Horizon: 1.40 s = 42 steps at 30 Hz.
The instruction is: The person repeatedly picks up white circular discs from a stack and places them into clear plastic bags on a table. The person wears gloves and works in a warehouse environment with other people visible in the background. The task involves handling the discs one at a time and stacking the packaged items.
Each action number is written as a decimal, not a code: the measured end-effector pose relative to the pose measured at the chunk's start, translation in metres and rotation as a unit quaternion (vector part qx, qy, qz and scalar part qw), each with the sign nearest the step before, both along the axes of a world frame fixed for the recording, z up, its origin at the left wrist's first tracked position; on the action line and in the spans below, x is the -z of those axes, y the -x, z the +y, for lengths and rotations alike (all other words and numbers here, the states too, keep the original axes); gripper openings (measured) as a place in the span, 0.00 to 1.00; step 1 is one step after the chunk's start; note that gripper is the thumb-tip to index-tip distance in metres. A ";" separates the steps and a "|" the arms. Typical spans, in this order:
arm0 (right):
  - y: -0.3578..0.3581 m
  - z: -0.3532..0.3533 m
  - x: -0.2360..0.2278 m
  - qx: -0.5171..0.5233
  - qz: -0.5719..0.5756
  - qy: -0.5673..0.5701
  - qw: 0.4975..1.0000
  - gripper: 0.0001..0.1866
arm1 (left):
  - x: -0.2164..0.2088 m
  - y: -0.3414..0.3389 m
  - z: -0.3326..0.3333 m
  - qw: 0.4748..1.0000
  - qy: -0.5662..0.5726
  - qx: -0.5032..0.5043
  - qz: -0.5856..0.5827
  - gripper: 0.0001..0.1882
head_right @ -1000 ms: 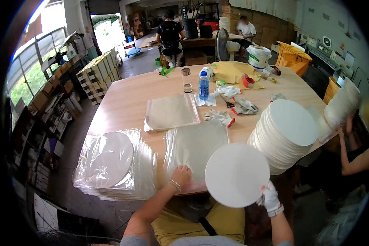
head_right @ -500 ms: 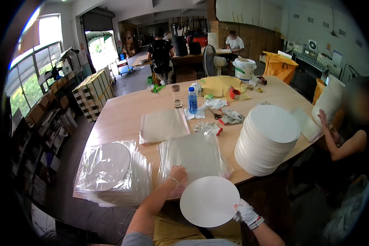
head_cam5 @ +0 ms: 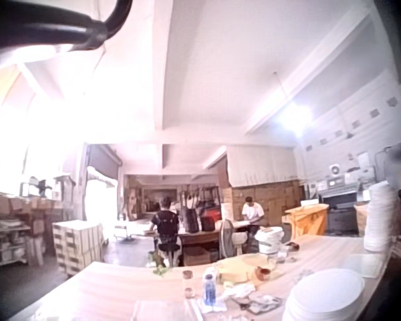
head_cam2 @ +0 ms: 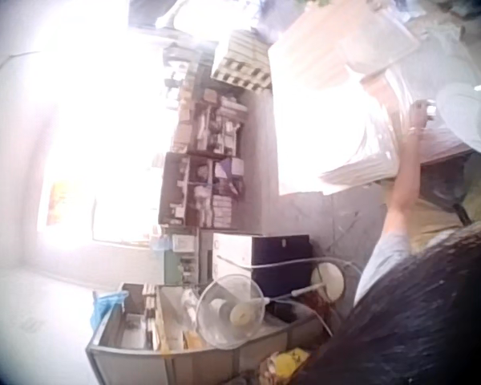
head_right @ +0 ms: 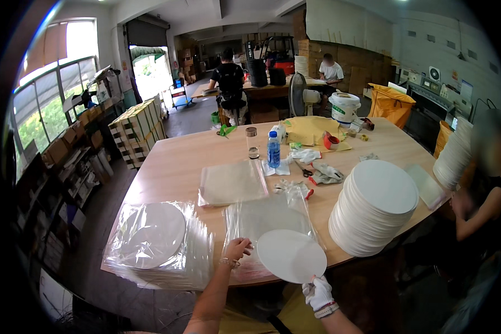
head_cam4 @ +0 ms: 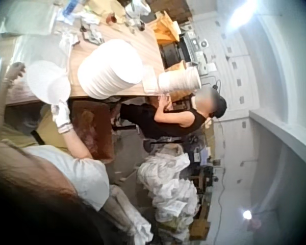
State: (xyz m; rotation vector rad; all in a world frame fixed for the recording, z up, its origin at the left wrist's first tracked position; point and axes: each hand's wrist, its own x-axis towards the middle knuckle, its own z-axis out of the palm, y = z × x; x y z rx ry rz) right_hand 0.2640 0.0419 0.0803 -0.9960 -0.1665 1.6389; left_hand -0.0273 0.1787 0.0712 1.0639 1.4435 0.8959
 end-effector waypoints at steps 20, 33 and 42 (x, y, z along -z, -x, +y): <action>0.048 0.010 -0.001 0.004 -0.075 0.045 0.996 0.09 | 0.116 -0.161 -0.131 0.941 -0.093 -0.137 -0.295 0.12; 0.052 0.053 0.045 -0.043 0.091 -0.078 0.992 0.07 | 0.129 -0.149 -0.146 0.917 0.051 -0.136 -0.372 0.14; -0.007 0.018 -0.030 -0.385 -0.178 -0.078 0.902 0.08 | 0.065 -0.075 -0.174 0.939 0.074 -0.144 -0.304 0.22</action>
